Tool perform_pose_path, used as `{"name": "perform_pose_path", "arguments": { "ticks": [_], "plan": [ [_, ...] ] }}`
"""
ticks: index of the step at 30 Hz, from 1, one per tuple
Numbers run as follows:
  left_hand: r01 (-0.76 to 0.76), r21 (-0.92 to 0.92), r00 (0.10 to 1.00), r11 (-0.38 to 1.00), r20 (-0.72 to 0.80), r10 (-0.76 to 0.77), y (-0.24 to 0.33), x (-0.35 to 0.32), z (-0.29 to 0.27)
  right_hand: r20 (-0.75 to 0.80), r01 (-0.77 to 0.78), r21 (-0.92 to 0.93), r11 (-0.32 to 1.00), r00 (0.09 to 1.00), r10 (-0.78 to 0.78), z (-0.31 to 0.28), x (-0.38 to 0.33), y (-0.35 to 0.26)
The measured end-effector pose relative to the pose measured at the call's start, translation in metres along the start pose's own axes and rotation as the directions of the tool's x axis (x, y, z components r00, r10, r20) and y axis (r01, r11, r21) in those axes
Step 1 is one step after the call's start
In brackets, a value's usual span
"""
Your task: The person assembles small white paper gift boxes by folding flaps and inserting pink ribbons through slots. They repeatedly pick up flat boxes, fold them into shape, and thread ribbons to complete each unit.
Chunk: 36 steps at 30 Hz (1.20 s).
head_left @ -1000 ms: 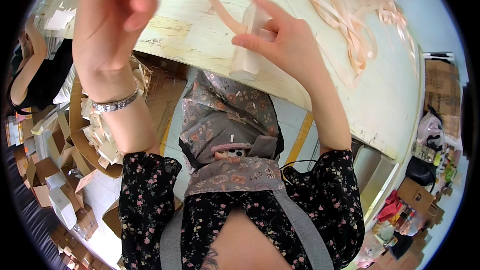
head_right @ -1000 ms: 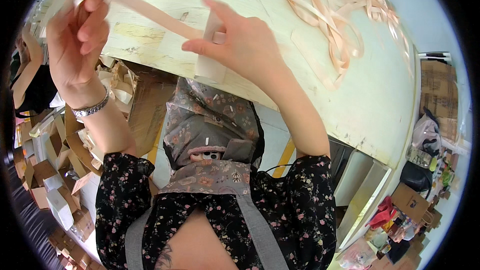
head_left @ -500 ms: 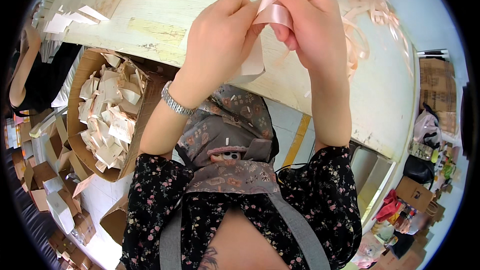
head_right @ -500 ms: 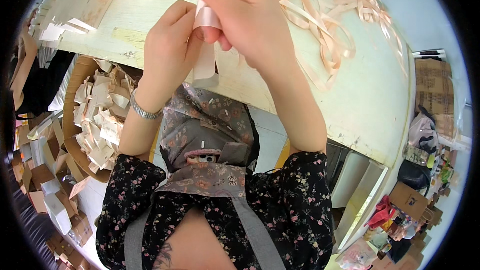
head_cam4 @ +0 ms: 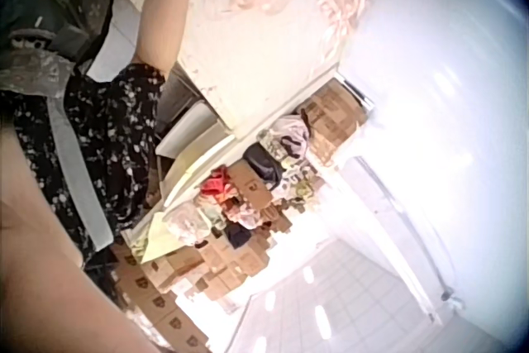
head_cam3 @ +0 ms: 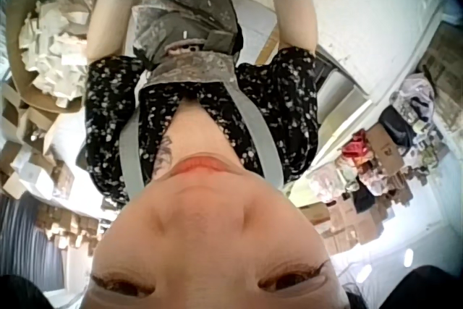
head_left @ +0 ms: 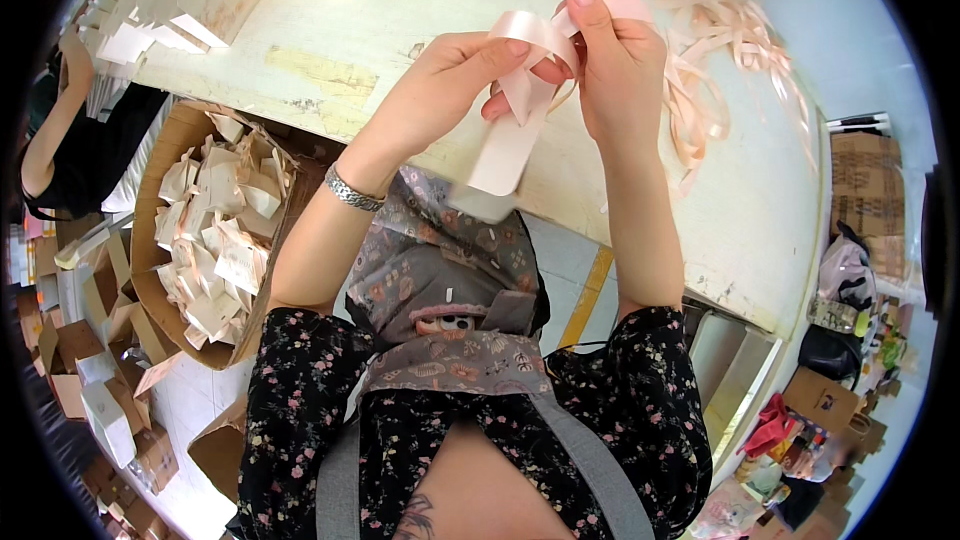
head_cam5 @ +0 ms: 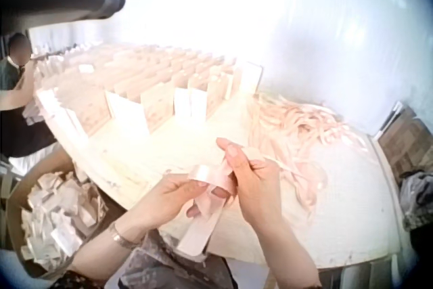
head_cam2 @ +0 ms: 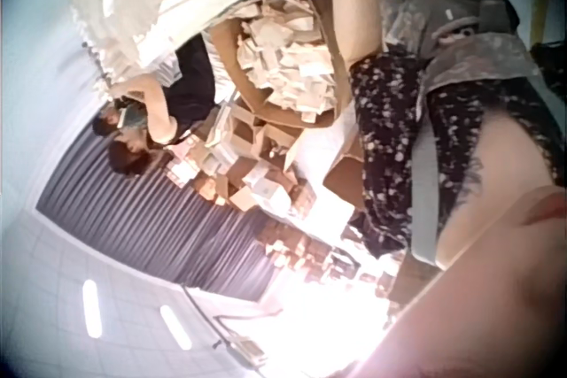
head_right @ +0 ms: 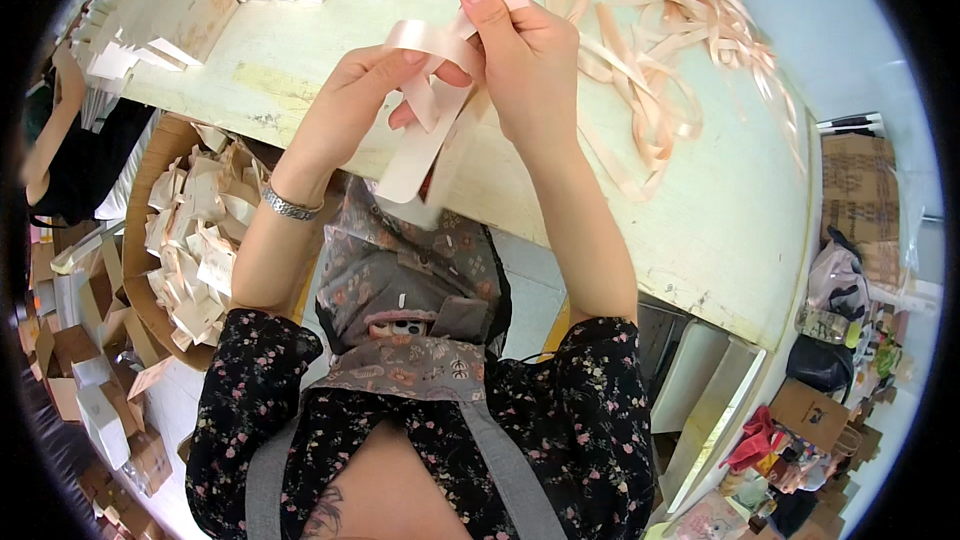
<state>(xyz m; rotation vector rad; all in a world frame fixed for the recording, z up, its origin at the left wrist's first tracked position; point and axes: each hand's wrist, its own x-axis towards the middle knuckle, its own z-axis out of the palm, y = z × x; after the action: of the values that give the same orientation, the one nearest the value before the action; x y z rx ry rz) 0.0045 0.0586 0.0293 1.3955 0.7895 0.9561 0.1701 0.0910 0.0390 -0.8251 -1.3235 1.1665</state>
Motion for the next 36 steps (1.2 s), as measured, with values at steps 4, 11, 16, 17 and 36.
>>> {"name": "perform_pose_path", "arguments": {
  "ticks": [4,11,16,17,36],
  "plan": [
    [-0.015,-0.245,0.999,0.969,-0.053,0.002,-0.012,0.001,-0.001,-0.078,0.047,-0.036,0.998,0.996,-0.050,0.002,-0.007,-0.008],
    [-0.216,0.253,0.973,0.943,-0.029,0.231,-0.007,-0.018,-0.012,0.602,0.444,-0.008,0.896,0.718,-0.351,-0.020,-0.025,-0.023],
    [-0.493,0.826,0.729,0.273,0.221,0.648,-0.006,-0.007,0.002,0.473,0.038,-0.249,0.968,0.877,0.087,-0.026,0.000,-0.001],
    [-0.508,0.844,0.651,0.172,0.245,0.718,-0.007,-0.006,0.001,0.479,0.104,-0.442,0.891,0.867,0.137,-0.019,0.000,0.000],
    [-0.232,0.535,0.774,0.813,-0.404,0.487,-0.037,-0.044,0.007,0.743,0.796,-0.494,-0.350,0.177,-0.646,-0.001,0.056,-0.018]
  ]
}}
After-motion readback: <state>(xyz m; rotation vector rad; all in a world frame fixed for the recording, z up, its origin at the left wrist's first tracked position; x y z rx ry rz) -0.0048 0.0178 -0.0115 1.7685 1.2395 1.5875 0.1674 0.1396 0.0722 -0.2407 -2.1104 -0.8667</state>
